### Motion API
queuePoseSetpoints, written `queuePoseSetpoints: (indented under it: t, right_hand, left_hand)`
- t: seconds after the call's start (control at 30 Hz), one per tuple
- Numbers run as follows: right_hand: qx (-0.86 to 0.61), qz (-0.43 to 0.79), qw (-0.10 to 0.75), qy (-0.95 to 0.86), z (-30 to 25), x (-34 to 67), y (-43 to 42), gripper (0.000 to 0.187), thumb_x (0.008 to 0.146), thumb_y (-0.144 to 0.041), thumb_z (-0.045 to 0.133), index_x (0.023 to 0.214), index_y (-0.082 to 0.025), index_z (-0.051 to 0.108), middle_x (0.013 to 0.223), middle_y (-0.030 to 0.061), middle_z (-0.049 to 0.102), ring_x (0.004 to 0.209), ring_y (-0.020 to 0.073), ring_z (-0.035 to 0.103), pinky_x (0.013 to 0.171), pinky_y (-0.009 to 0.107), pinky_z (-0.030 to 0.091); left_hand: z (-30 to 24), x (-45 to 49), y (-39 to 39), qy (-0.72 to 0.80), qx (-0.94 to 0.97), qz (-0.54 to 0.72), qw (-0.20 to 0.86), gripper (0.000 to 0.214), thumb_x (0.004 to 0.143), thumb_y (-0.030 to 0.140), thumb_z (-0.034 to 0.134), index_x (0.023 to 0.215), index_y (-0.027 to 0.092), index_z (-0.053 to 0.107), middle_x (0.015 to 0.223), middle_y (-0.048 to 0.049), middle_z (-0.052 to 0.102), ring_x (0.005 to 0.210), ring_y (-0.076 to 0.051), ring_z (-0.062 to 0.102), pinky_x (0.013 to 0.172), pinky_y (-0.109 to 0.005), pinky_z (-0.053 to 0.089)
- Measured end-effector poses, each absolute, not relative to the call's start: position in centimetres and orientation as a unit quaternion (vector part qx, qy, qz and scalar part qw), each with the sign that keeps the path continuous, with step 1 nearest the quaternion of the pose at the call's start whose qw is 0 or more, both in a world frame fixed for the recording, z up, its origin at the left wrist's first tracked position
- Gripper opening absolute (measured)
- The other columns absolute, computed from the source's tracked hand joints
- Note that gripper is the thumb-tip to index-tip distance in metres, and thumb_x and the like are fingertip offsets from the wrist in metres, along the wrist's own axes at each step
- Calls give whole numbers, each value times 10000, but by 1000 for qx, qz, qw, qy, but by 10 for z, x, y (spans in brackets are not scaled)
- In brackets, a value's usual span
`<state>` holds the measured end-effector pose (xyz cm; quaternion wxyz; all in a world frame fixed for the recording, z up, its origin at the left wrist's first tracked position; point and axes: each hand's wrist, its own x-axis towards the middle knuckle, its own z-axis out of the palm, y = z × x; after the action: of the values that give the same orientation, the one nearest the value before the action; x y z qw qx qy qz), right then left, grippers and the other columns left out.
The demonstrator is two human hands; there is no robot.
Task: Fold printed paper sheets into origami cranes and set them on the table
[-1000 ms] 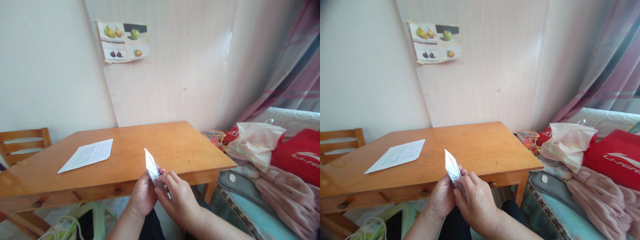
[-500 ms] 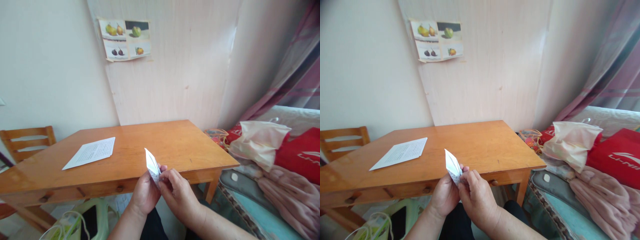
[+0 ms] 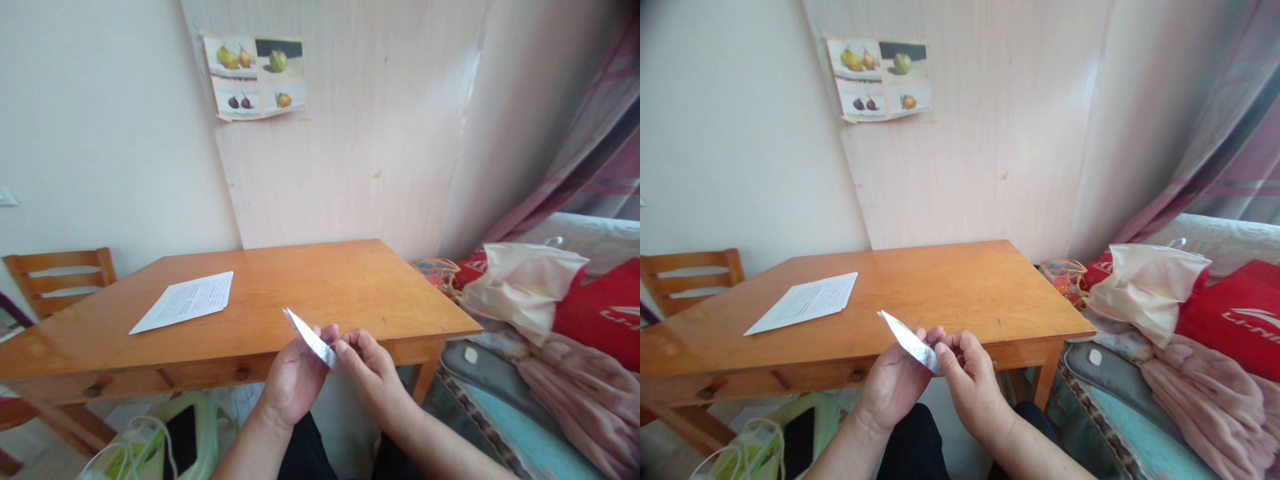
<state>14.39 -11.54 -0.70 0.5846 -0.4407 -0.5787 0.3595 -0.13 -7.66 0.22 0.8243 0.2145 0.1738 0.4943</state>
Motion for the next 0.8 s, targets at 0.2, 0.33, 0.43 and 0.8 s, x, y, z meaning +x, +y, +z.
queuePoseSetpoints:
  t: [0.2, 0.33, 0.43, 0.8]
  right_hand:
    - [-414, 449, 550, -569, -8, 149, -105, 296, 937, -468, 595, 841, -188, 588, 786, 13, 583, 732, 158, 520, 683, 286, 419]
    - [-377, 518, 523, -561, 1, 151, -107, 273, 897, -441, 630, 804, -191, 576, 769, 5, 562, 725, 155, 513, 678, 276, 414]
    - [-370, 558, 517, -533, 6, 150, -112, 260, 857, -428, 657, 793, -192, 567, 777, 4, 562, 725, 152, 513, 681, 271, 413]
    - [-374, 603, 491, -505, -2, 147, -115, 359, 807, -498, 746, 805, -189, 565, 759, -9, 571, 673, 133, 499, 665, 262, 386]
  left_hand:
    - [9, -4, -82, 123, 310, 453, 827, 125, 764, 237, 750, 714, 159, 667, 1299, -115, 636, 1190, -310, 565, 951, -384, 467]
    - [8, -3, -83, 127, 327, 430, 832, 167, 768, 281, 748, 697, 158, 660, 1304, -121, 618, 1218, -314, 542, 932, -362, 465]
    - [3, -1, -84, 143, 321, 431, 831, 182, 759, 284, 761, 676, 160, 655, 1236, -115, 642, 1189, -297, 560, 938, -348, 462]
    - [1, 5, -87, 157, 267, 444, 841, 149, 780, 243, 714, 668, 161, 659, 1103, -96, 683, 1197, -259, 576, 1028, -332, 439]
